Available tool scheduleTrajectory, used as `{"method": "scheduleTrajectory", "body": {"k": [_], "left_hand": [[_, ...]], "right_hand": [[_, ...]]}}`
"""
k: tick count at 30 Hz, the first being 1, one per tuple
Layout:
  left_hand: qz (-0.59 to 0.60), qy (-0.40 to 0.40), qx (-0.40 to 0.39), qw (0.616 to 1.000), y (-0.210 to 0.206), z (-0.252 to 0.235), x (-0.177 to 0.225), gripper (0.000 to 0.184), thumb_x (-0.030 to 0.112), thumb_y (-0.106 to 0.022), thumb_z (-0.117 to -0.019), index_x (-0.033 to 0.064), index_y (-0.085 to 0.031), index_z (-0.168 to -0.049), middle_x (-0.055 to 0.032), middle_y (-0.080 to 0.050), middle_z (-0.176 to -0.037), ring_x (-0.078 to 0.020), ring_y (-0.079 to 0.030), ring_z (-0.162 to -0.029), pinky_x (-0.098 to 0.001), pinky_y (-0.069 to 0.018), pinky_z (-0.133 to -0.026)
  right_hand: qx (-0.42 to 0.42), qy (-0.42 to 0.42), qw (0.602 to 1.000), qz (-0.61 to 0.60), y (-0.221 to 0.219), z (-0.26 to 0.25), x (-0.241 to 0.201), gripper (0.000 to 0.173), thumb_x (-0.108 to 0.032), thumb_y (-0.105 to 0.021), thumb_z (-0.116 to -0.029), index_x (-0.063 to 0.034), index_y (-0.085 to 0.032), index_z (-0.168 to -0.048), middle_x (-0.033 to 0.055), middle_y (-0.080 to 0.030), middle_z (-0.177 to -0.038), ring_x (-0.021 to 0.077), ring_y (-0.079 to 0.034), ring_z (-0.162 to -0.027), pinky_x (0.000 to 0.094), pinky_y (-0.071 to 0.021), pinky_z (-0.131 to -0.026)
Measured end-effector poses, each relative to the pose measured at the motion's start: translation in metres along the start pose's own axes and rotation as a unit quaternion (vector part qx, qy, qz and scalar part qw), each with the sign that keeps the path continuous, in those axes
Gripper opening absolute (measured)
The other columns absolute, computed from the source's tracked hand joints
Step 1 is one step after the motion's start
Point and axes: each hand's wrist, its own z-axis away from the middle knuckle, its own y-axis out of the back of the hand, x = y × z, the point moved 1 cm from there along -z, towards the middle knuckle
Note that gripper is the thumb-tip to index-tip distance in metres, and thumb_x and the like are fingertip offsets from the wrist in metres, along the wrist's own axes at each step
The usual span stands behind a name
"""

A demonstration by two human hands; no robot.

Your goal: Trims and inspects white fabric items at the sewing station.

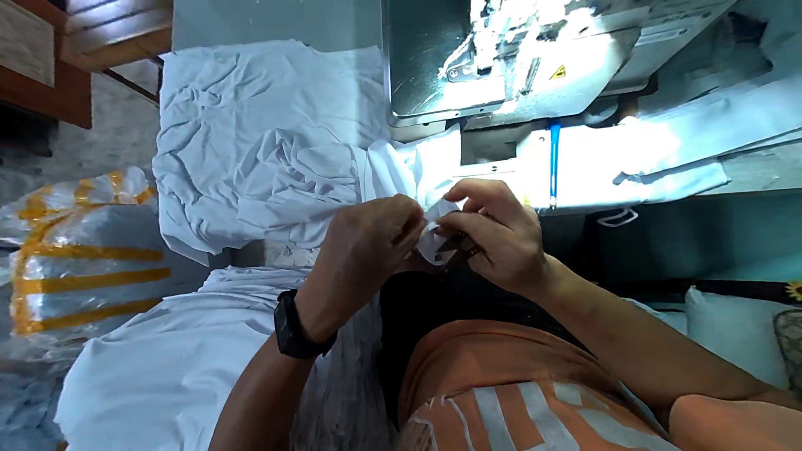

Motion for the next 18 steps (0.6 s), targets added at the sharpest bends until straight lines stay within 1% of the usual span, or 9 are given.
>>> {"method": "scheduleTrajectory", "body": {"k": [2,3,4,6,8,9,11,14,18], "left_hand": [[0.006,-0.024,-0.008,1.0,-0.002,0.002,-0.004,0.006,0.001,-0.065,-0.0899,0.0003,-0.071,-0.088,-0.0092,-0.07,-0.083,-0.0135,-0.067,-0.076,-0.0235,-0.0545,-0.069],[0.009,-0.034,-0.012,0.999,-0.004,0.003,-0.005,0.008,0.001,-0.064,-0.0902,0.0003,-0.072,-0.089,-0.0102,-0.071,-0.087,-0.0145,-0.068,-0.079,-0.0239,-0.0553,-0.07],[0.012,-0.038,-0.014,0.999,-0.005,0.004,-0.006,0.01,0.002,-0.063,-0.0904,0.0,-0.073,-0.09,-0.011,-0.071,-0.091,-0.0149,-0.068,-0.082,-0.0237,-0.0554,-0.072],[0.022,-0.035,-0.014,0.999,-0.005,0.006,-0.008,0.013,0.008,-0.063,-0.0898,-0.0002,-0.073,-0.093,-0.0126,-0.071,-0.099,-0.0158,-0.068,-0.091,-0.0242,-0.0559,-0.079],[0.034,-0.027,-0.009,0.999,-0.007,0.007,-0.01,0.02,0.019,-0.07,-0.0897,-0.0005,-0.072,-0.094,-0.0149,-0.071,-0.107,-0.0183,-0.069,-0.1,-0.0269,-0.0554,-0.087],[0.041,-0.026,-0.001,0.999,-0.008,0.008,-0.011,0.021,0.019,-0.073,-0.0914,-0.0013,-0.073,-0.093,-0.0153,-0.072,-0.107,-0.0188,-0.069,-0.101,-0.0275,-0.055,-0.088],[0.058,-0.022,0.028,0.998,-0.011,0.008,-0.012,0.014,0.01,-0.071,-0.0926,-0.0024,-0.074,-0.087,-0.0147,-0.074,-0.101,-0.0157,-0.07,-0.096,-0.0238,-0.055,-0.087],[0.105,-0.007,0.057,0.993,-0.014,0.007,-0.014,0.01,0.003,-0.071,-0.0888,-0.0035,-0.071,-0.081,-0.0137,-0.073,-0.092,-0.0095,-0.07,-0.087,-0.0179,-0.0555,-0.079],[0.152,0.001,0.082,0.985,-0.019,0.006,-0.018,0.009,-0.001,-0.072,-0.0843,-0.0045,-0.068,-0.077,-0.013,-0.073,-0.087,-0.0082,-0.07,-0.083,-0.0178,-0.0567,-0.076]], "right_hand": [[-0.003,-0.011,1.0,-0.013,0.001,-0.003,0.002,0.008,-0.002,-0.066,-0.0947,0.0039,-0.072,-0.093,0.0217,-0.067,-0.114,0.015,-0.065,-0.087,0.0204,-0.0545,-0.078],[-0.009,-0.023,0.999,-0.035,0.002,-0.004,0.004,0.008,-0.001,-0.066,-0.0943,0.0041,-0.072,-0.094,0.0199,-0.07,-0.111,0.0164,-0.069,-0.094,0.0221,-0.0557,-0.084],[-0.011,-0.038,0.997,-0.065,0.002,-0.004,0.006,0.008,-0.001,-0.067,-0.0938,0.0049,-0.072,-0.095,0.0182,-0.071,-0.108,0.0159,-0.069,-0.098,0.0223,-0.0561,-0.087],[-0.006,-0.073,0.991,-0.116,0.004,-0.006,0.008,0.006,0.002,-0.068,-0.0912,0.0069,-0.071,-0.094,0.016,-0.071,-0.104,0.0112,-0.069,-0.098,0.0191,-0.0559,-0.088],[-0.001,-0.099,0.984,-0.148,0.008,-0.006,0.008,0.005,0.003,-0.07,-0.0884,0.0076,-0.069,-0.092,0.0146,-0.071,-0.103,0.0068,-0.067,-0.094,0.0158,-0.0551,-0.084],[0.001,-0.108,0.981,-0.162,0.009,-0.006,0.008,0.005,0.003,-0.07,-0.088,0.0076,-0.069,-0.091,0.014,-0.071,-0.102,0.0055,-0.066,-0.092,0.015,-0.0552,-0.082],[0.005,-0.122,0.975,-0.183,0.011,-0.006,0.009,0.006,0.001,-0.071,-0.0885,0.0073,-0.07,-0.089,0.0125,-0.071,-0.101,0.0035,-0.066,-0.089,0.0139,-0.0549,-0.079],[0.009,-0.134,0.971,-0.198,0.012,-0.006,0.009,0.008,-0.001,-0.072,-0.089,0.0065,-0.07,-0.088,0.0105,-0.071,-0.1,0.0016,-0.066,-0.088,0.0126,-0.0549,-0.077],[0.018,-0.139,0.969,-0.202,0.011,-0.005,0.009,0.009,-0.003,-0.074,-0.0883,0.0056,-0.071,-0.086,0.0093,-0.071,-0.098,0.0005,-0.066,-0.087,0.0122,-0.055,-0.076]]}}
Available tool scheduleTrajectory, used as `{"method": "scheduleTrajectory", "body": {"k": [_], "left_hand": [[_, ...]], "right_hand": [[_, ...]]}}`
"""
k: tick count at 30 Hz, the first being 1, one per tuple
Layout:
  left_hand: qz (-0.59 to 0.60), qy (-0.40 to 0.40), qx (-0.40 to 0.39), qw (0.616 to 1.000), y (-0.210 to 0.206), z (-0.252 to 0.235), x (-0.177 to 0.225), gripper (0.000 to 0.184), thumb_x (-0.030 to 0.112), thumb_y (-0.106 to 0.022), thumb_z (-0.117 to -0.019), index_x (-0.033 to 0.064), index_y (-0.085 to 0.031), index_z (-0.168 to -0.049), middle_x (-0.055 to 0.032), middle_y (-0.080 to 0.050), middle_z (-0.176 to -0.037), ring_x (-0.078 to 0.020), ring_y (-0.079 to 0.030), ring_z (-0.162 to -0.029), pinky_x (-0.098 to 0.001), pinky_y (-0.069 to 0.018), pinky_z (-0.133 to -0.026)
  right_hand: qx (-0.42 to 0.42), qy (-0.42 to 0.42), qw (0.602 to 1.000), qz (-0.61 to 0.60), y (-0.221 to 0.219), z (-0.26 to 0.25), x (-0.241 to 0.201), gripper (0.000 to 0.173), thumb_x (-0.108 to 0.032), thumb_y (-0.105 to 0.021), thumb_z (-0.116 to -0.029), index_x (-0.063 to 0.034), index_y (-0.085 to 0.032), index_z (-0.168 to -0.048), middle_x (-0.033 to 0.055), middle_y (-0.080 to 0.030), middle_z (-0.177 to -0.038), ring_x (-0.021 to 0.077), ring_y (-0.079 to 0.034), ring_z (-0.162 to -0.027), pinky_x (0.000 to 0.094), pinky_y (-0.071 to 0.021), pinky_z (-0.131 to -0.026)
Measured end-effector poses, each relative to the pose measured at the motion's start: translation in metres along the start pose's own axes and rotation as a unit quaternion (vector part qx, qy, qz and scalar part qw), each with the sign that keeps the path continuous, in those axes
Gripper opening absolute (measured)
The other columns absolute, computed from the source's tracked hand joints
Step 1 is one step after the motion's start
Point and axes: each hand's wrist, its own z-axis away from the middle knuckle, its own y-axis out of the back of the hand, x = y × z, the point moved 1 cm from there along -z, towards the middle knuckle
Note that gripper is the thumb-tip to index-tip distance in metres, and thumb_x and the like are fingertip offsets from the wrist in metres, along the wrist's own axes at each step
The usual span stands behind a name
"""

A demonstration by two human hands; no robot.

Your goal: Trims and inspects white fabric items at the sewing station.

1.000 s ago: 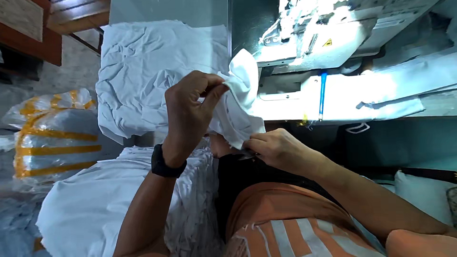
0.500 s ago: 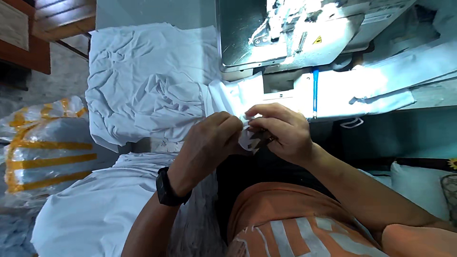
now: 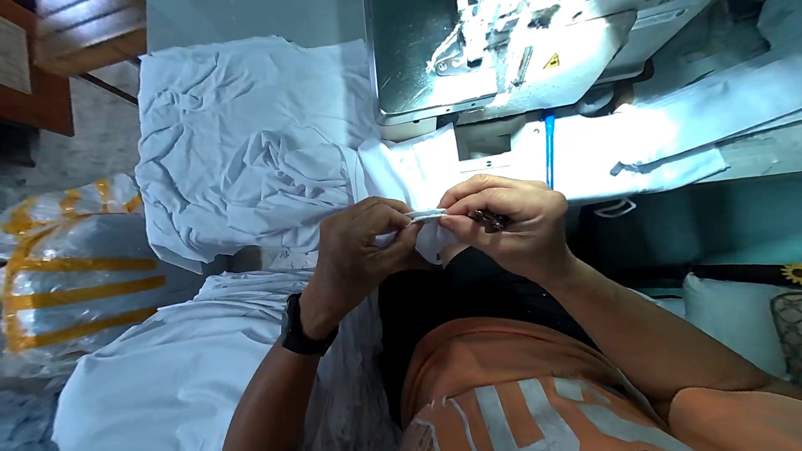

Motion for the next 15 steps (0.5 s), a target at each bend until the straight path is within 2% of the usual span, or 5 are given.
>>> {"method": "scheduleTrajectory", "body": {"k": [7,9,11,13,15], "left_hand": [[-0.014,-0.013,-0.033,0.999,-0.003,-0.001,-0.005,0.01,0.002,-0.073,-0.0856,-0.0035,-0.068,-0.078,-0.0133,-0.073,-0.088,-0.0115,-0.07,-0.085,-0.0208,-0.057,-0.079],[-0.11,-0.032,-0.102,0.988,0.002,0.001,-0.013,0.023,0.024,-0.074,-0.0912,0.0016,-0.074,-0.088,-0.0122,-0.074,-0.101,-0.0193,-0.069,-0.098,-0.0335,-0.0526,-0.089],[-0.18,-0.038,-0.13,0.974,0.009,0.004,-0.026,0.032,0.036,-0.071,-0.0928,0.005,-0.074,-0.086,-0.0131,-0.073,-0.112,-0.0285,-0.066,-0.113,-0.0483,-0.0466,-0.099],[-0.155,-0.033,-0.105,0.982,0.016,0.005,-0.036,0.027,0.027,-0.071,-0.0932,0.0026,-0.074,-0.083,-0.0156,-0.073,-0.115,-0.0322,-0.063,-0.121,-0.05,-0.0427,-0.106],[-0.078,-0.03,-0.065,0.994,0.018,0.006,-0.04,0.021,0.016,-0.073,-0.0916,-0.0009,-0.072,-0.079,-0.017,-0.073,-0.109,-0.0275,-0.064,-0.118,-0.0409,-0.0467,-0.107]], "right_hand": [[0.037,-0.057,0.997,-0.033,-0.005,-0.001,-0.003,0.009,0.003,-0.074,-0.0813,0.0025,-0.066,-0.085,0.0053,-0.071,-0.088,-0.0008,-0.064,-0.076,0.0109,-0.052,-0.065],[0.049,-0.08,0.995,-0.044,-0.003,0.001,-0.002,0.012,0.003,-0.074,-0.0814,0.0003,-0.065,-0.089,0.0024,-0.07,-0.087,-0.0024,-0.062,-0.072,0.0101,-0.0504,-0.062],[0.059,-0.094,0.993,-0.036,0.001,0.003,-0.001,0.014,0.002,-0.074,-0.0819,-0.0019,-0.064,-0.091,0.0001,-0.07,-0.086,-0.003,-0.061,-0.07,0.0102,-0.0496,-0.06],[0.069,-0.101,0.992,-0.03,0.005,0.004,0.0,0.014,0.001,-0.074,-0.0819,-0.0036,-0.063,-0.09,-0.0009,-0.07,-0.085,-0.0032,-0.06,-0.069,0.0102,-0.0489,-0.059],[0.074,-0.107,0.991,-0.037,0.006,0.005,0.002,0.014,0.001,-0.074,-0.082,-0.004,-0.063,-0.09,-0.001,-0.07,-0.085,-0.0031,-0.059,-0.068,0.0102,-0.0485,-0.058]]}}
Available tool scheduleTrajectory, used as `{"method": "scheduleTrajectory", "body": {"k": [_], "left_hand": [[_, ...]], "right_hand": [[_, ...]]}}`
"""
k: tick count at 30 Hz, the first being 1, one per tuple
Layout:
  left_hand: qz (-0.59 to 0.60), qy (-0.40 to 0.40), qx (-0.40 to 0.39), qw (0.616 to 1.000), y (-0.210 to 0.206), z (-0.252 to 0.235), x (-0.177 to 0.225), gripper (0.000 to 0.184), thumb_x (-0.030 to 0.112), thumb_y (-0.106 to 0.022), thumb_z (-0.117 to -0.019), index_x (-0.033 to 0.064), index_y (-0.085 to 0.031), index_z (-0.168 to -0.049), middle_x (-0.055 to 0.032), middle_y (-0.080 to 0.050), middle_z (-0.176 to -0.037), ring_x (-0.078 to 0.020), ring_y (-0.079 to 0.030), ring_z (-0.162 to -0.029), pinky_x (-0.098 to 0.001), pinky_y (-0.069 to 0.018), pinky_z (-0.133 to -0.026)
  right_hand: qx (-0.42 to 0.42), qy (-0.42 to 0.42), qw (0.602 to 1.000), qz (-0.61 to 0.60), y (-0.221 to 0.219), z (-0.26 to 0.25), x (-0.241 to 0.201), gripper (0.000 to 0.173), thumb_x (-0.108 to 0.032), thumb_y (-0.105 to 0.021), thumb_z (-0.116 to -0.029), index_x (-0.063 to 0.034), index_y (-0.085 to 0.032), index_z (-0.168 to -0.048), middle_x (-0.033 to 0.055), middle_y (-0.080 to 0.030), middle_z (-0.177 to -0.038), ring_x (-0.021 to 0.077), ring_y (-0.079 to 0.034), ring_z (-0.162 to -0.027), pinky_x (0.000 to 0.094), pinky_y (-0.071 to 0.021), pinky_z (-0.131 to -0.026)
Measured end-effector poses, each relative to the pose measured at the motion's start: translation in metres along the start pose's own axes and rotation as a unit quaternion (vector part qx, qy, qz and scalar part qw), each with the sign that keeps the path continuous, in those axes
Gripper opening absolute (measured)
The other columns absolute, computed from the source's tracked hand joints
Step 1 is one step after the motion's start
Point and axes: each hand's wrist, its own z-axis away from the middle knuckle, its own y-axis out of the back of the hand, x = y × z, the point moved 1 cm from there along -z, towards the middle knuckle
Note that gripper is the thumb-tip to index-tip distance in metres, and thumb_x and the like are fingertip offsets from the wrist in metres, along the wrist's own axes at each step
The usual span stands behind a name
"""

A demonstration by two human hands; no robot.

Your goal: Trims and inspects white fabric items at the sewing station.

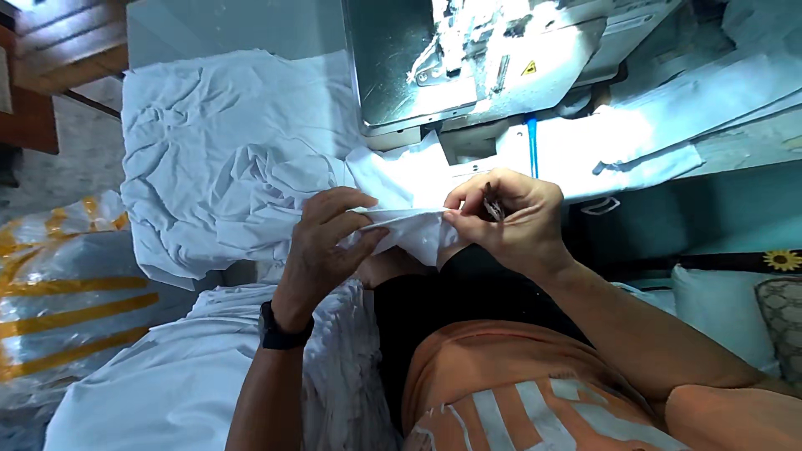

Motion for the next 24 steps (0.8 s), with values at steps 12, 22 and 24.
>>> {"method": "scheduleTrajectory", "body": {"k": [12,22,24], "left_hand": [[0.43,0.276,0.216,0.832,-0.034,-0.011,0.012,0.022,0.008,-0.066,-0.0977,0.0264,-0.065,-0.109,0.0092,-0.074,-0.101,-0.0038,-0.071,-0.091,-0.0236,-0.06,-0.082],[0.121,0.033,0.04,0.991,-0.097,-0.05,0.02,0.015,-0.004,-0.071,-0.0873,-0.001,-0.057,-0.091,-0.0106,-0.072,-0.087,-0.0128,-0.072,-0.078,-0.0284,-0.0603,-0.071],[0.077,0.023,0.025,0.996,-0.117,-0.05,0.011,0.011,-0.001,-0.071,-0.0892,-0.001,-0.059,-0.09,-0.0122,-0.07,-0.085,-0.0149,-0.07,-0.075,-0.0289,-0.0592,-0.069]], "right_hand": [[-0.042,-0.033,0.997,0.053,-0.001,0.005,0.008,0.012,-0.005,-0.076,-0.0852,-0.0012,-0.067,-0.093,0.0005,-0.066,-0.079,-0.0016,-0.054,-0.062,0.0123,-0.0469,-0.056],[-0.09,-0.414,0.74,0.522,0.078,-0.014,0.006,0.051,-0.041,-0.068,-0.0983,0.0092,-0.064,-0.096,0.0298,-0.066,-0.093,0.0492,-0.066,-0.095,0.0638,-0.0481,-0.077],[-0.101,-0.414,0.779,0.461,0.09,-0.013,0.017,0.043,-0.032,-0.069,-0.0989,0.0068,-0.061,-0.083,0.0249,-0.063,-0.081,0.0435,-0.063,-0.083,0.0621,-0.0468,-0.071]]}}
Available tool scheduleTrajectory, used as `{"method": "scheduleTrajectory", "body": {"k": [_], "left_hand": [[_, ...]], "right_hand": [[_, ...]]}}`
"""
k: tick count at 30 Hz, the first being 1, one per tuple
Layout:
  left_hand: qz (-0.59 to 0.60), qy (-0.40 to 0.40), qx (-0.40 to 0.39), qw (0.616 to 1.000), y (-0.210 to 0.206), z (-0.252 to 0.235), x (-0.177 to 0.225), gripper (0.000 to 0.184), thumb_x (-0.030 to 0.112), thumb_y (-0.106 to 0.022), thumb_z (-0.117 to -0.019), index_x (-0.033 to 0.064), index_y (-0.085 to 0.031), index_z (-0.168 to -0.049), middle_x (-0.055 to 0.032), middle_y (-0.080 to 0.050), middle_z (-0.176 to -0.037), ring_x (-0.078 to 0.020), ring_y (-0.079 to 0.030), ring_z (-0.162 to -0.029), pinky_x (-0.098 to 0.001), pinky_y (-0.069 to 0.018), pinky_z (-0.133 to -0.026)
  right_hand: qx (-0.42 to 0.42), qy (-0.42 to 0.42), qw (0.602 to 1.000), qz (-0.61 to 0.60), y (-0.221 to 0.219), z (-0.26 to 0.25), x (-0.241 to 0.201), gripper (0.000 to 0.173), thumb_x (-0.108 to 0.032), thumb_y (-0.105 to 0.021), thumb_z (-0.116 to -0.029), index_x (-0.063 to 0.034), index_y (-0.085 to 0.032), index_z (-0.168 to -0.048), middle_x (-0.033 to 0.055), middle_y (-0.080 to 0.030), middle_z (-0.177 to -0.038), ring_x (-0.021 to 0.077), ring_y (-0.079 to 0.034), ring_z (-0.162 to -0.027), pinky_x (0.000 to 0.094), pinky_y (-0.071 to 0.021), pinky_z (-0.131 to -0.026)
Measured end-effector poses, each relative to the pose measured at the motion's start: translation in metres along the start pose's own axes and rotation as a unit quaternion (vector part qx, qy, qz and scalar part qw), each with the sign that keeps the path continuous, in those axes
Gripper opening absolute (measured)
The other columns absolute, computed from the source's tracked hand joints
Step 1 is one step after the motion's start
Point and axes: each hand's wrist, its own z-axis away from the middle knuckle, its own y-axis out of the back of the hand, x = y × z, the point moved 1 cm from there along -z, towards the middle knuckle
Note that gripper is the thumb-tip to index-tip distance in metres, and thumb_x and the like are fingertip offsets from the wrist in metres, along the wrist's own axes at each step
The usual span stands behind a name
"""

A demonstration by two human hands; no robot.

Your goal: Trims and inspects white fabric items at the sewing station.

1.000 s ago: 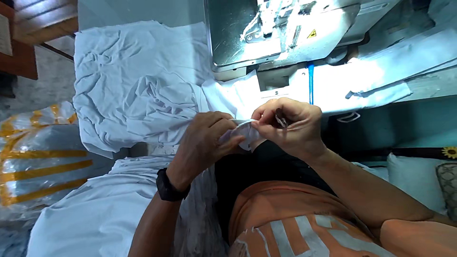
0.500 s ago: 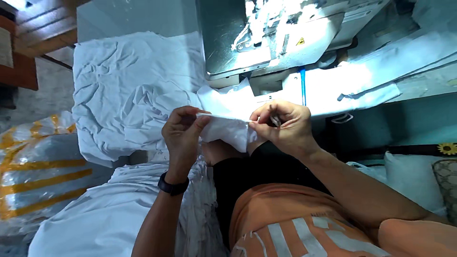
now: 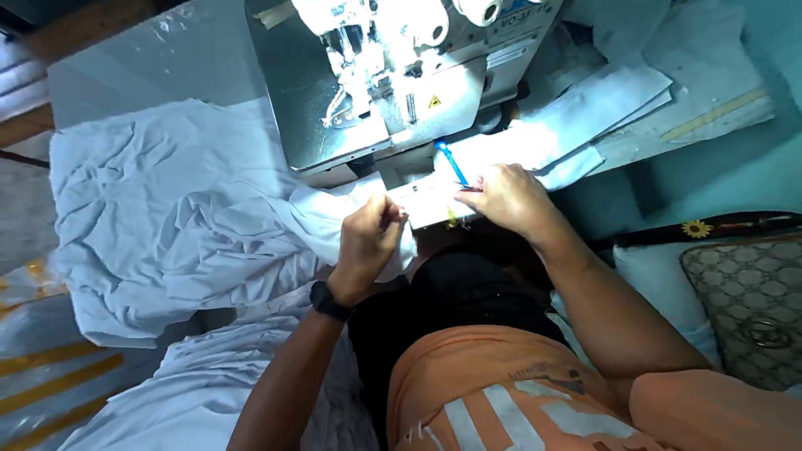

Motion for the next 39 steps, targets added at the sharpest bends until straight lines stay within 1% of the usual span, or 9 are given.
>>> {"method": "scheduleTrajectory", "body": {"k": [3,4,6,9,11,13,19,36,39], "left_hand": [[-0.005,0.033,0.022,0.999,-0.012,0.005,-0.011,0.016,-0.001,-0.071,-0.0878,0.0037,-0.056,-0.088,-0.0096,-0.067,-0.083,-0.0132,-0.064,-0.068,-0.0261,-0.0527,-0.059],[-0.006,0.04,0.028,0.999,-0.014,0.005,-0.011,0.017,-0.001,-0.071,-0.0874,0.0047,-0.055,-0.087,-0.0087,-0.066,-0.082,-0.0127,-0.062,-0.066,-0.0255,-0.0512,-0.057],[-0.009,0.053,0.035,0.998,-0.017,0.007,-0.012,0.017,0.0,-0.07,-0.0877,0.0046,-0.055,-0.086,-0.0081,-0.064,-0.078,-0.0131,-0.059,-0.063,-0.0258,-0.0489,-0.054],[-0.016,0.056,0.045,0.997,-0.021,0.011,-0.014,0.016,0.003,-0.069,-0.0884,0.005,-0.054,-0.084,-0.0077,-0.06,-0.075,-0.0138,-0.057,-0.061,-0.0258,-0.0469,-0.053],[-0.018,0.059,0.049,0.997,-0.022,0.011,-0.013,0.015,0.003,-0.069,-0.0882,0.0052,-0.055,-0.084,-0.0074,-0.059,-0.074,-0.0138,-0.056,-0.061,-0.0258,-0.0462,-0.053],[-0.018,0.061,0.052,0.997,-0.023,0.012,-0.013,0.016,0.003,-0.069,-0.0877,0.0053,-0.055,-0.083,-0.0073,-0.058,-0.073,-0.0136,-0.055,-0.06,-0.0253,-0.0452,-0.053],[-0.01,0.054,0.059,0.997,-0.025,0.014,-0.015,0.016,0.001,-0.068,-0.0867,0.0052,-0.054,-0.081,-0.007,-0.057,-0.072,-0.013,-0.053,-0.061,-0.0242,-0.0437,-0.053],[-0.013,0.05,0.068,0.996,-0.025,0.013,-0.015,0.016,0.002,-0.067,-0.0869,0.0052,-0.053,-0.079,-0.0074,-0.056,-0.07,-0.0135,-0.052,-0.059,-0.0245,-0.0421,-0.053],[-0.005,0.049,0.071,0.996,-0.026,0.013,-0.016,0.017,0.003,-0.069,-0.088,0.0052,-0.054,-0.08,-0.0071,-0.056,-0.071,-0.0131,-0.053,-0.06,-0.0241,-0.0439,-0.053]], "right_hand": [[-0.038,0.055,0.989,-0.128,-0.002,0.001,0.013,0.034,-0.018,-0.065,-0.0994,-0.0044,-0.055,-0.07,0.0066,-0.052,-0.06,0.0191,-0.052,-0.055,0.0402,-0.0422,-0.054],[-0.037,0.082,0.973,-0.213,-0.006,0.007,0.015,0.029,-0.015,-0.066,-0.098,-0.0072,-0.057,-0.072,0.0007,-0.054,-0.056,0.0098,-0.051,-0.047,0.0293,-0.0433,-0.048],[-0.013,0.151,0.91,-0.386,-0.024,0.02,0.013,0.013,-0.009,-0.067,-0.0955,-0.0075,-0.06,-0.085,-0.0015,-0.061,-0.06,0.0037,-0.051,-0.043,0.0192,-0.0435,-0.041],[0.122,0.232,0.828,-0.496,-0.057,0.021,-0.011,0.004,-0.007,-0.069,-0.095,-0.0045,-0.065,-0.096,-0.0031,-0.068,-0.069,-0.0024,-0.054,-0.047,0.0134,-0.0455,-0.044],[0.225,0.254,0.786,-0.516,-0.076,0.008,-0.029,0.002,-0.002,-0.068,-0.0925,-0.0026,-0.066,-0.094,-0.0052,-0.068,-0.073,-0.0043,-0.057,-0.055,0.0131,-0.0488,-0.051],[0.282,0.269,0.76,-0.52,-0.089,-0.005,-0.042,0.003,0.003,-0.065,-0.0891,0.0013,-0.065,-0.091,-0.0035,-0.068,-0.079,-0.004,-0.059,-0.061,0.0145,-0.0517,-0.056],[0.296,0.276,0.766,-0.499,-0.093,-0.009,-0.046,0.002,0.004,-0.064,-0.0893,0.0048,-0.064,-0.091,-0.0011,-0.067,-0.081,-0.0046,-0.059,-0.064,0.0133,-0.0522,-0.059],[0.297,0.276,0.773,-0.488,-0.094,-0.01,-0.048,0.002,0.005,-0.065,-0.0888,0.0034,-0.065,-0.087,-0.0022,-0.066,-0.079,-0.0058,-0.059,-0.065,0.0122,-0.0516,-0.06],[0.301,0.248,0.771,-0.503,-0.092,-0.01,-0.045,0.003,0.004,-0.064,-0.0896,0.0012,-0.065,-0.091,-0.005,-0.066,-0.079,-0.0051,-0.059,-0.064,0.0136,-0.0519,-0.058]]}}
